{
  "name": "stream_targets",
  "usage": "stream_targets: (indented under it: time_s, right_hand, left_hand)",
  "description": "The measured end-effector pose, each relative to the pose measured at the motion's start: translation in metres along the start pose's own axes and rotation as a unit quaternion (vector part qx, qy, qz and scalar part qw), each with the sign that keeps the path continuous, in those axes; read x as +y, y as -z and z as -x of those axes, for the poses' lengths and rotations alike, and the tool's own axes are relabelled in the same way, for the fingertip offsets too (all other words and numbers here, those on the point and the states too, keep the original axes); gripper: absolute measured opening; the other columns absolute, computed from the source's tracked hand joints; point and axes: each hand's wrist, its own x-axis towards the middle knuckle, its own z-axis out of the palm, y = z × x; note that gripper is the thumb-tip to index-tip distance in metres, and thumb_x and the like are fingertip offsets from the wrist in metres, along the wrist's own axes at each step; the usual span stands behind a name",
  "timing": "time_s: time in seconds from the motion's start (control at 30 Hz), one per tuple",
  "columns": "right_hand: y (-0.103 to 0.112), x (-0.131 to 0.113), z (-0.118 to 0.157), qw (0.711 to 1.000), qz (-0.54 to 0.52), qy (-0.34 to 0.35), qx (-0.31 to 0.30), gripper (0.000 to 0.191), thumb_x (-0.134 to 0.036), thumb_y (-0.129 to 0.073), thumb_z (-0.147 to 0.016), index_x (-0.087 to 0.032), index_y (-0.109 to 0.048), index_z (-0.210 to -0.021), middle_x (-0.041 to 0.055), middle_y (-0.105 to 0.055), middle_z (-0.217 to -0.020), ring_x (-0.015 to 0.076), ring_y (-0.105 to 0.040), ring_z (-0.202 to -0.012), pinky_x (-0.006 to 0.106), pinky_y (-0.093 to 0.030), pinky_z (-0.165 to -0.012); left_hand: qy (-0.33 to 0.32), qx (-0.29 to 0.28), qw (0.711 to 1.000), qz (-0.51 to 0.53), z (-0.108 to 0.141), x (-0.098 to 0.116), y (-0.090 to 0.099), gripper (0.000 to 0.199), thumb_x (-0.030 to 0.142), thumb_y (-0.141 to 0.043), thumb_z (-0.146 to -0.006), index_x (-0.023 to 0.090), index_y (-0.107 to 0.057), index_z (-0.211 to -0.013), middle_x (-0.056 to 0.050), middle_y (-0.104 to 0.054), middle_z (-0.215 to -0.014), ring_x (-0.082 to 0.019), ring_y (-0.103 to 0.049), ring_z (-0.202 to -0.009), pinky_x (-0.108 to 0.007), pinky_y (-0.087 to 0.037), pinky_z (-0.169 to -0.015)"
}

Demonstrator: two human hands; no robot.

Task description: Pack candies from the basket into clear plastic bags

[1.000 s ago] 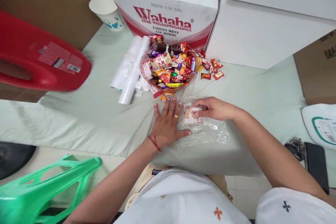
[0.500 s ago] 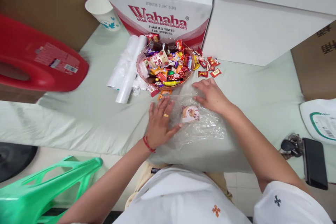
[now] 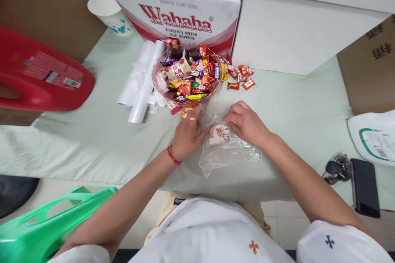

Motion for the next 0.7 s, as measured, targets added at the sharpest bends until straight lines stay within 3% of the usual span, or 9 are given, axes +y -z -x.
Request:
stream_targets:
  time_s: [0.13,0.23,0.4,0.6,0.7]
  right_hand:
    - [-0.008,0.002,0.015,0.999,-0.009,0.022,0.03,0.024,-0.015,-0.052,-0.101,-0.024,-0.073,-0.109,0.0077,-0.06,-0.091,0.0233,-0.052,-0.091,0.037,-0.048,-0.075]
    - [-0.016,0.003,0.023,0.998,-0.005,0.047,0.04,0.031,-0.011,-0.051,-0.1,-0.027,-0.072,-0.118,0.0069,-0.058,-0.093,0.0225,-0.052,-0.092,0.036,-0.048,-0.076]
    - [-0.022,0.001,0.043,0.996,0.007,0.084,0.002,0.048,-0.004,-0.049,-0.097,-0.031,-0.067,-0.132,0.0056,-0.054,-0.094,0.0218,-0.051,-0.093,0.036,-0.05,-0.079]
    - [-0.025,-0.006,0.072,0.998,0.009,0.057,-0.034,0.065,0.001,-0.042,-0.095,-0.034,-0.054,-0.149,0.0088,-0.058,-0.106,0.0245,-0.054,-0.11,0.043,-0.053,-0.092]
    - [-0.028,-0.007,0.077,0.999,0.006,0.039,-0.03,0.063,-0.002,-0.043,-0.097,-0.036,-0.054,-0.15,0.0096,-0.062,-0.109,0.0253,-0.056,-0.116,0.046,-0.054,-0.096]
  left_hand:
    - [0.085,0.017,0.99,0.111,0.012,-0.013,0.005,0.034,0.017,-0.054,-0.089,0.016,-0.069,-0.12,-0.008,-0.074,-0.101,-0.017,-0.067,-0.081,-0.03,-0.054,-0.077]
    - [0.099,0.042,0.982,0.154,0.022,-0.018,0.014,0.019,0.018,-0.055,-0.091,0.018,-0.074,-0.095,-0.005,-0.073,-0.091,-0.015,-0.066,-0.077,-0.026,-0.052,-0.071]
    - [0.03,0.039,0.992,0.114,0.04,-0.026,0.026,0.019,0.012,-0.054,-0.093,0.019,-0.072,-0.096,-0.007,-0.073,-0.105,-0.017,-0.07,-0.095,-0.031,-0.056,-0.086]
    - [-0.079,0.026,0.996,-0.022,0.06,-0.041,0.038,0.022,0.007,-0.054,-0.09,0.02,-0.071,-0.097,-0.013,-0.069,-0.12,-0.026,-0.063,-0.113,-0.045,-0.054,-0.098]
    - [-0.075,0.044,0.996,0.002,0.065,-0.034,0.049,0.024,0.008,-0.053,-0.089,0.021,-0.068,-0.102,-0.012,-0.067,-0.124,-0.027,-0.061,-0.117,-0.048,-0.053,-0.1]
